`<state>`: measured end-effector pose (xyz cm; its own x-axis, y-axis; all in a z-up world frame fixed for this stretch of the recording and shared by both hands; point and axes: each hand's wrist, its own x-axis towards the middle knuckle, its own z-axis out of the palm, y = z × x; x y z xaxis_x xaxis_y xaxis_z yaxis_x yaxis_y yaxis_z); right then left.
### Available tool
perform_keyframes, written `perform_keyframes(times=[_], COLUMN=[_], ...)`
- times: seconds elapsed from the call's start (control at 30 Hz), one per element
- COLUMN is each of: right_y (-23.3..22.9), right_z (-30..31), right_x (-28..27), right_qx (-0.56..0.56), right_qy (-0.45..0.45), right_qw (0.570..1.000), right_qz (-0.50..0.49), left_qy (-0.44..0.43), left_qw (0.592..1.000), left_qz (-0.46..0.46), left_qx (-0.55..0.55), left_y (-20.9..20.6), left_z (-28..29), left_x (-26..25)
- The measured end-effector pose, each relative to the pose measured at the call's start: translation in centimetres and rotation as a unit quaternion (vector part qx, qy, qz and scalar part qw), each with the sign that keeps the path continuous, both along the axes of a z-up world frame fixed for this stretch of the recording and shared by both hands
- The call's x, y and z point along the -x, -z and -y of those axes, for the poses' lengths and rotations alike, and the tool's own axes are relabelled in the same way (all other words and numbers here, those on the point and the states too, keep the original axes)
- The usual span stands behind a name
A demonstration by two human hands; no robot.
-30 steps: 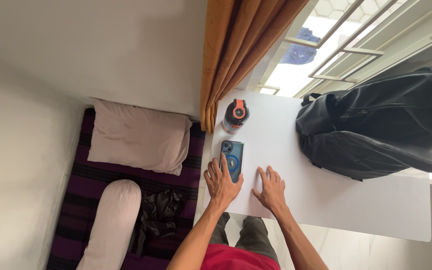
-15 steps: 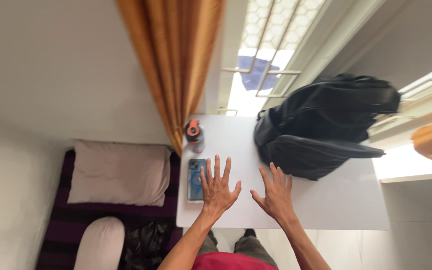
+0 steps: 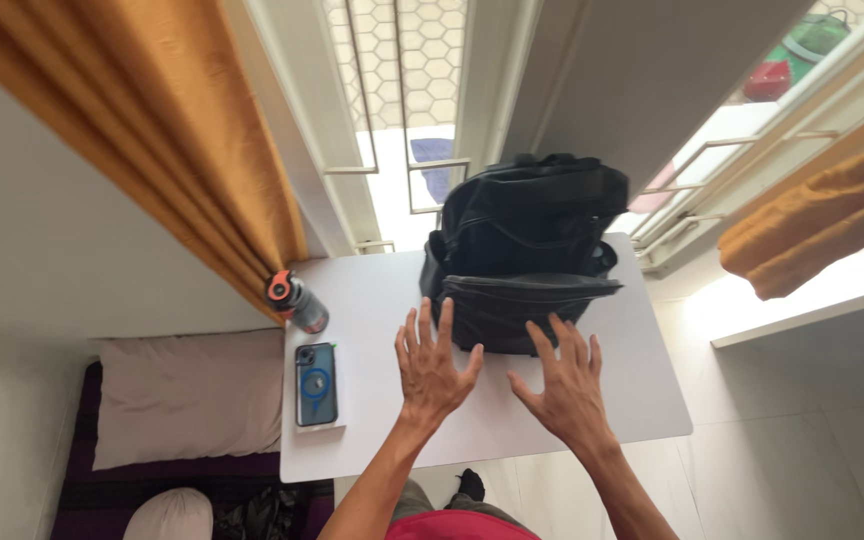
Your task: The person packs a backpack on a small white table. They handle a phone and its case, coil charging cables, place a computer mouse and a small round container on the table, open the backpack's compartments, and zip and adjust the bag.
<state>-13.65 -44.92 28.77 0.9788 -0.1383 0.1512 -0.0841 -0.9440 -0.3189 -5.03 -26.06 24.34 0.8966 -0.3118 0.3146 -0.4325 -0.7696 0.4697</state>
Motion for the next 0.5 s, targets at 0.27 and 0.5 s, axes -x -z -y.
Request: perform_keyframes(times=[0.27, 0.5], right_y=[-1.5, -2.5], right_z=[5.8, 7.3], right_x=[-0.7, -4.8], right_qx=[-0.015, -0.024], right_qy=[0.052, 0.065], right_qw=[0.997, 0.995], right_qz=[0.058, 0.074], left_qy=[-0.012, 0.047], left_qw=[1.0, 0.993], left_qz=[-0.009, -0.06], left_qx=[0.01, 0.086], left_y=[-1.2, -1.5], left_z=[2.0, 3.7], left_x=[-2.2, -6.1])
